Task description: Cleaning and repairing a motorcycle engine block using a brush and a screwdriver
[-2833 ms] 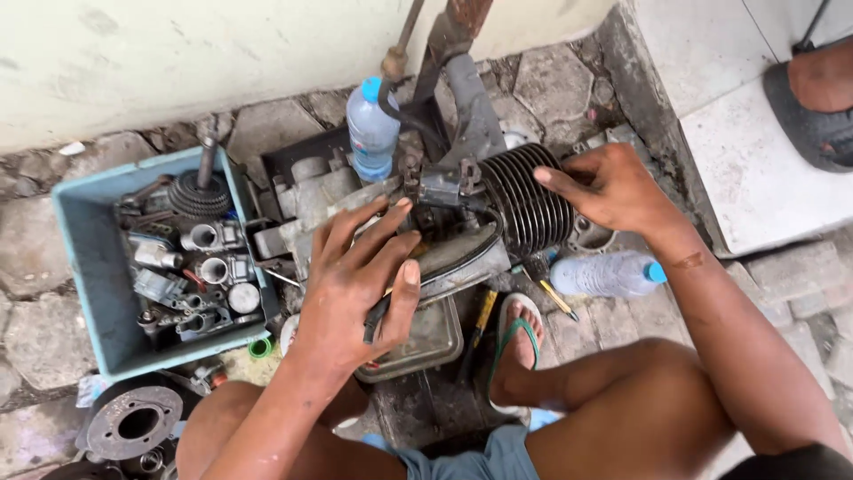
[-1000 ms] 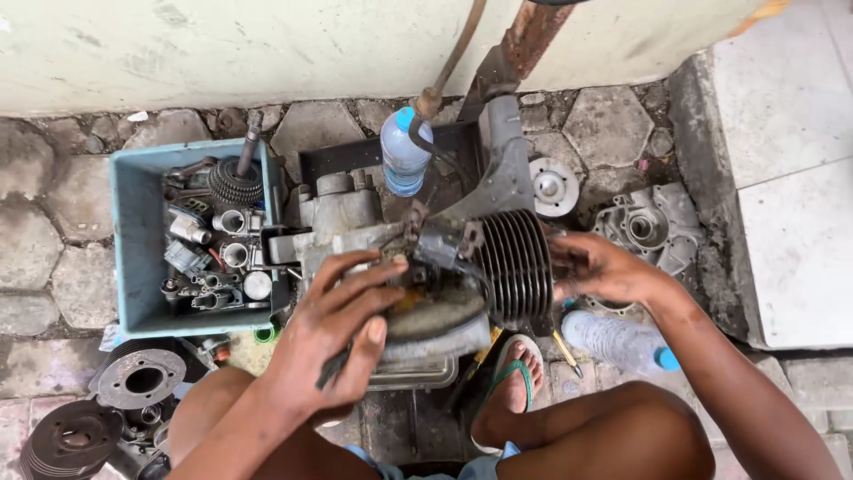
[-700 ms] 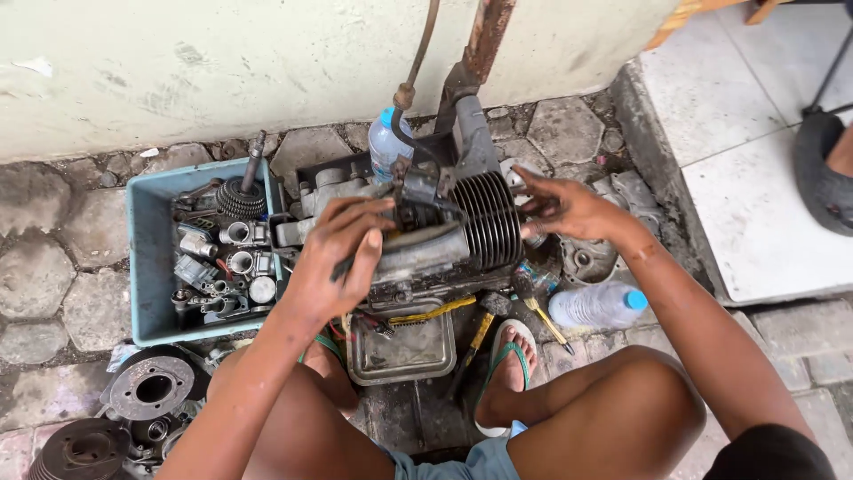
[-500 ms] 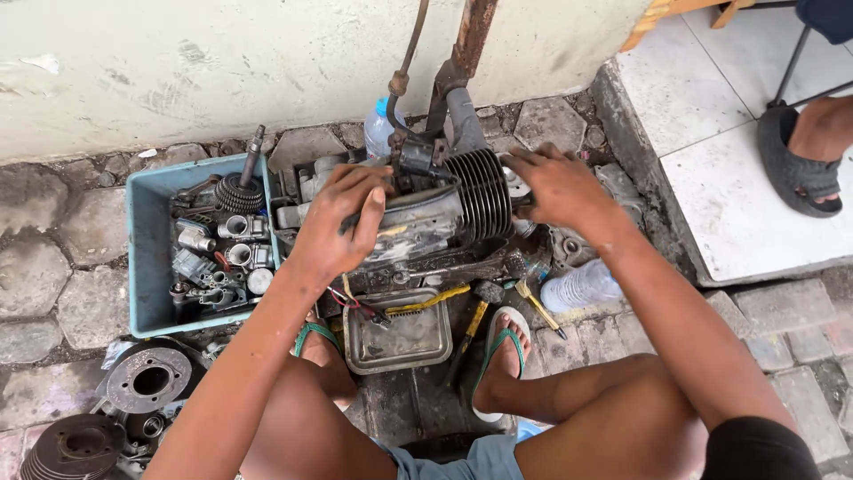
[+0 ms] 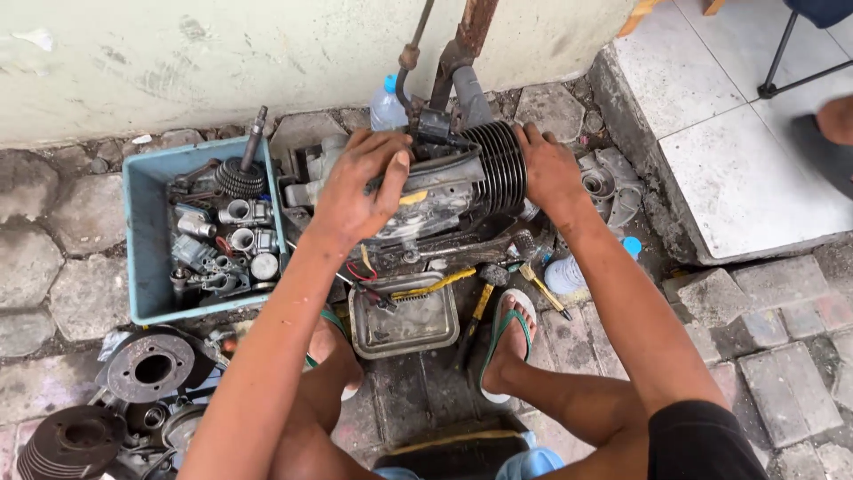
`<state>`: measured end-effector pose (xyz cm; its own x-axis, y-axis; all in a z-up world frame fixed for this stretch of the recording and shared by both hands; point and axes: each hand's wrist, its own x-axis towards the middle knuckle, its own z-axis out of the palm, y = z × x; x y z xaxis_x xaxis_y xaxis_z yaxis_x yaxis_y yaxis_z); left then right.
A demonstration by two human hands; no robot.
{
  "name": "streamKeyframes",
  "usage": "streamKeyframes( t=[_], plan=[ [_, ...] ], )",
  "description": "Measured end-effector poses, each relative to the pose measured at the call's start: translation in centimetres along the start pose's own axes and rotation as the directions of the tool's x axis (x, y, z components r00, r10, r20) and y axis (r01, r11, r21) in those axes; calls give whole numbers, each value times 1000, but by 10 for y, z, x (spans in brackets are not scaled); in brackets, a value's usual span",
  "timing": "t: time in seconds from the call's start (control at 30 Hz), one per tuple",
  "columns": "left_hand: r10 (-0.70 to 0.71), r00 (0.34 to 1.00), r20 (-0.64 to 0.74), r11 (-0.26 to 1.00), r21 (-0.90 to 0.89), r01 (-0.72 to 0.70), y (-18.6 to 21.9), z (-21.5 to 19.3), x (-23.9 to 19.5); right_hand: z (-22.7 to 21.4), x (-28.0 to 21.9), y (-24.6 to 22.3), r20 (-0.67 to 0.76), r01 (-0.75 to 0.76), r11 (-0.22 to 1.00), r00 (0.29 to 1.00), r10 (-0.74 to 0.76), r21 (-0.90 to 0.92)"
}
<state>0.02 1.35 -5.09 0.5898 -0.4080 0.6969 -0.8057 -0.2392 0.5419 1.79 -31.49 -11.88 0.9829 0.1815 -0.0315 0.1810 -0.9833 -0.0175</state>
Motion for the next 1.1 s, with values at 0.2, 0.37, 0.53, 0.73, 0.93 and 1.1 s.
streamKeyframes(
  t=[0.2,0.37,0.53,0.73,0.93,1.1],
  plan=[
    [-53,998,-33,996,-77,50,23,-7,5,-30,-11,-24,64,-32,995,998,26,90],
    [-15,1000,-18,1000,23,16,10,-3,4,19,5,20,-53,86,993,995,-90,-81],
    [-85,996,11,995,-46,86,25,-9,9,13,-4,20,-70,122,970,988,-139,-210],
    [-148,987,65,988,46,145,24,-9,9,10,-6,21,-105,160,931,973,-204,-327],
    [-194,971,143,978,108,179,18,-15,14,-24,-5,0,127,135,930,987,-97,-341],
    [-245,960,134,969,74,236,18,-13,11,-4,-4,12,32,123,933,992,-119,-337]
  ],
)
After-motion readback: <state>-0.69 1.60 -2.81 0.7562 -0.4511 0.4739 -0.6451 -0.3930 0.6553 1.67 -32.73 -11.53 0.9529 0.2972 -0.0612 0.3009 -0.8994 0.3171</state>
